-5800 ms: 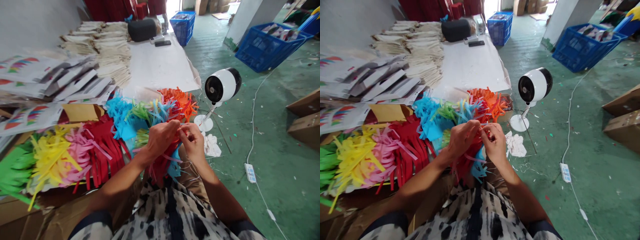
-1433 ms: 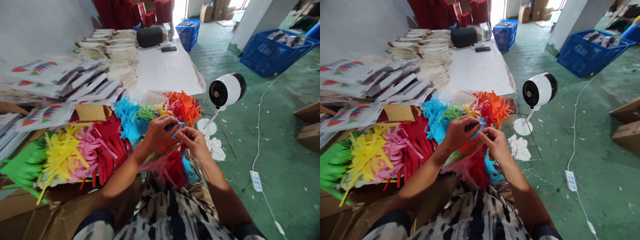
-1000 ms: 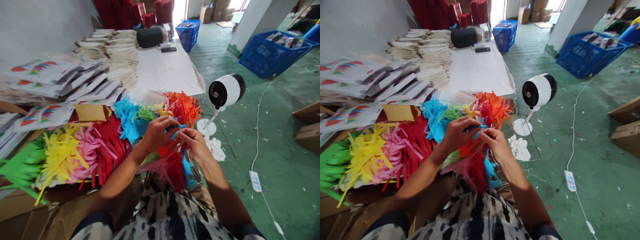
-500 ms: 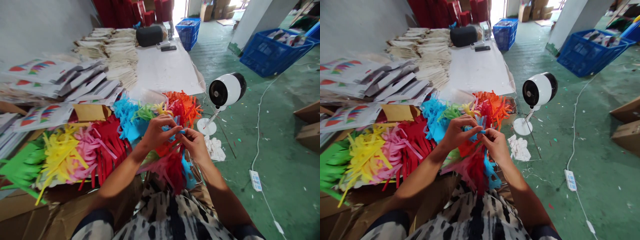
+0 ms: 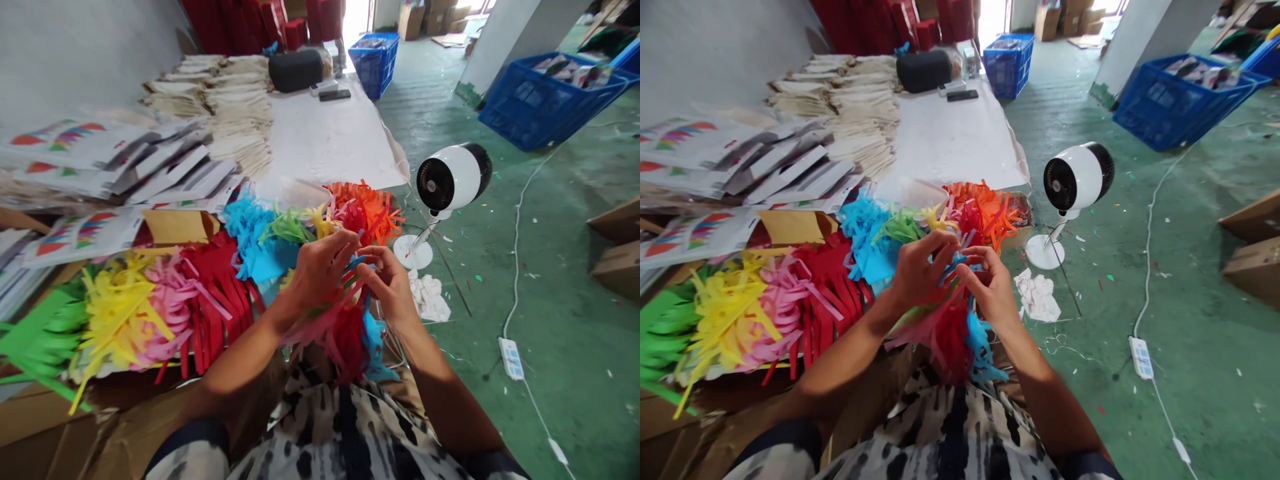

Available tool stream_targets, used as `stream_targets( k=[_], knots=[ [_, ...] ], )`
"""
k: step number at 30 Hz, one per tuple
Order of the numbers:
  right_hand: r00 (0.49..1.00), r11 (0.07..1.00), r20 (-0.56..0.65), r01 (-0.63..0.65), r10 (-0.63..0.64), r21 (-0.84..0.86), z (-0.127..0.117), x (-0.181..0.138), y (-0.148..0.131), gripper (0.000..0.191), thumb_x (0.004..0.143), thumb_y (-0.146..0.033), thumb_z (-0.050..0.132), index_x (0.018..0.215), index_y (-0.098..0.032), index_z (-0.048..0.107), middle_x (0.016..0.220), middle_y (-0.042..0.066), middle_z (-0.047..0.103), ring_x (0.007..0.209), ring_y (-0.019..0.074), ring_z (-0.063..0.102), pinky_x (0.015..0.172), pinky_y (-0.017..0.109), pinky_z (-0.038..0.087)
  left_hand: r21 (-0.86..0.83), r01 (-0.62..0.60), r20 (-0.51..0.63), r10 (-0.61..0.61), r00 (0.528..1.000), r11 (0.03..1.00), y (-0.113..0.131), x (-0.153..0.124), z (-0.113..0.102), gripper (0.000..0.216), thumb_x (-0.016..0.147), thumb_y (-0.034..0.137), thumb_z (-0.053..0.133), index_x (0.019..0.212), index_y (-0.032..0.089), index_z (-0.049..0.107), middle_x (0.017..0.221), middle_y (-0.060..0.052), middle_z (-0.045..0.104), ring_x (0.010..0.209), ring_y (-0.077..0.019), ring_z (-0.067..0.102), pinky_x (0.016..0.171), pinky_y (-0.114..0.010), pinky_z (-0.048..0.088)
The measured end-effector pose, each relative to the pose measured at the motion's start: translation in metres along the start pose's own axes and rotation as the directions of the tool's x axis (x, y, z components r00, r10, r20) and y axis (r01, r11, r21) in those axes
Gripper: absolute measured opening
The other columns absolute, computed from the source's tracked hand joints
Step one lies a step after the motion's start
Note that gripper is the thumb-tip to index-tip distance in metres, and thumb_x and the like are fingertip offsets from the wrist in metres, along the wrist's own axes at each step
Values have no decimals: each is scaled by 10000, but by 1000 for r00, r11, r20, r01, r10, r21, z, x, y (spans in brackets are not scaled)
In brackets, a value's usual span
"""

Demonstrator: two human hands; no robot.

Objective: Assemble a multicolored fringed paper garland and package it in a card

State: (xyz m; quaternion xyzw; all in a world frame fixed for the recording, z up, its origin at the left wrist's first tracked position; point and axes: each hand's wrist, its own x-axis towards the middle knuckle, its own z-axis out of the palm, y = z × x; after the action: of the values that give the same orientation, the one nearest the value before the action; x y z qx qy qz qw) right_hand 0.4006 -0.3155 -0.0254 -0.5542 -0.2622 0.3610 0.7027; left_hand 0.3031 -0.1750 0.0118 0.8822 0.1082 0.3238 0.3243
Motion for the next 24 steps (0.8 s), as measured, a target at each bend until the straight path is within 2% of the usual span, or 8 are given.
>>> stream_targets(
  k=[1, 5, 8, 11, 14, 17, 20, 24],
  knots=[
    [1000, 1000, -18, 20, -20, -10, 0, 1, 0, 389, 856, -549, 816, 1124, -295, 696, 993, -10, 699, 597, 104, 549, 507, 245, 404, 26, -45, 12, 45, 999, 999, -1, -1, 1, 198, 1086, 330, 532, 1020, 215, 679, 914, -21, 761, 752, -123, 668, 697, -257, 447],
    [993, 995, -92, 64, -70, -74, 1, 2, 1, 279, 867, -512, 819, 972, -268, 732, 737, -39, 610, 501, 98, 425, 472, 257, 356, 69, -170, 81, 165, 983, 983, -2, -6, 1, 197, 1082, 352, 545, 1039, 226, 690, 924, -32, 762, 773, -139, 681, 694, -272, 442],
    [964, 963, -116, 221, -240, -156, 1, -3, -2, 147, 906, -407, 799, 915, -270, 744, 868, 1, 667, 700, 152, 595, 621, 285, 479, 31, -99, 130, 94, 987, 995, 6, -10, -3, 210, 1051, 420, 609, 1164, 252, 662, 931, -16, 769, 749, -141, 681, 686, -275, 449],
    [911, 907, -129, 360, -392, -219, -3, -15, -4, 76, 964, -310, 732, 895, -282, 750, 984, 29, 697, 913, 194, 663, 760, 313, 532, 78, -73, 266, 50, 963, 994, 16, -19, -12, 429, 945, 502, 747, 1285, 265, 635, 930, -15, 782, 796, -182, 702, 740, -313, 460],
    [904, 892, -78, 395, -419, -218, -9, -32, 0, 94, 970, -239, 717, 910, -297, 760, 965, 31, 724, 885, 194, 680, 766, 326, 547, 214, -202, 398, 103, 912, 956, 19, -32, -23, 280, 923, 497, 762, 1077, 264, 741, 794, -17, 756, 812, -217, 684, 776, -368, 402],
    [912, 898, 55, 410, -407, -161, -12, -45, 7, 117, 954, -190, 724, 923, -296, 764, 936, 33, 763, 875, 206, 713, 783, 347, 570, 275, -281, 436, 141, 889, 920, 18, -43, -36, 220, 926, 484, 745, 902, 266, 760, 701, -2, 729, 803, -219, 653, 815, -405, 349],
    [901, 902, 125, 426, -416, -64, -11, -52, 10, 125, 968, -166, 699, 959, -277, 757, 919, 33, 790, 848, 197, 741, 749, 333, 590, 337, -253, 486, 63, 872, 907, 22, -46, -52, 242, 894, 513, 764, 878, 271, 769, 742, 2, 757, 894, -241, 649, 901, -440, 317],
    [909, 911, 70, 405, -410, 72, -9, -56, 4, 90, 1003, -191, 681, 1001, -262, 737, 887, 23, 793, 782, 162, 747, 692, 286, 599, 432, -123, 520, -135, 843, 893, 32, -49, -80, 217, 856, 495, 790, 796, 287, 775, 708, 26, 739, 877, -225, 643, 936, -453, 293]
  ],
)
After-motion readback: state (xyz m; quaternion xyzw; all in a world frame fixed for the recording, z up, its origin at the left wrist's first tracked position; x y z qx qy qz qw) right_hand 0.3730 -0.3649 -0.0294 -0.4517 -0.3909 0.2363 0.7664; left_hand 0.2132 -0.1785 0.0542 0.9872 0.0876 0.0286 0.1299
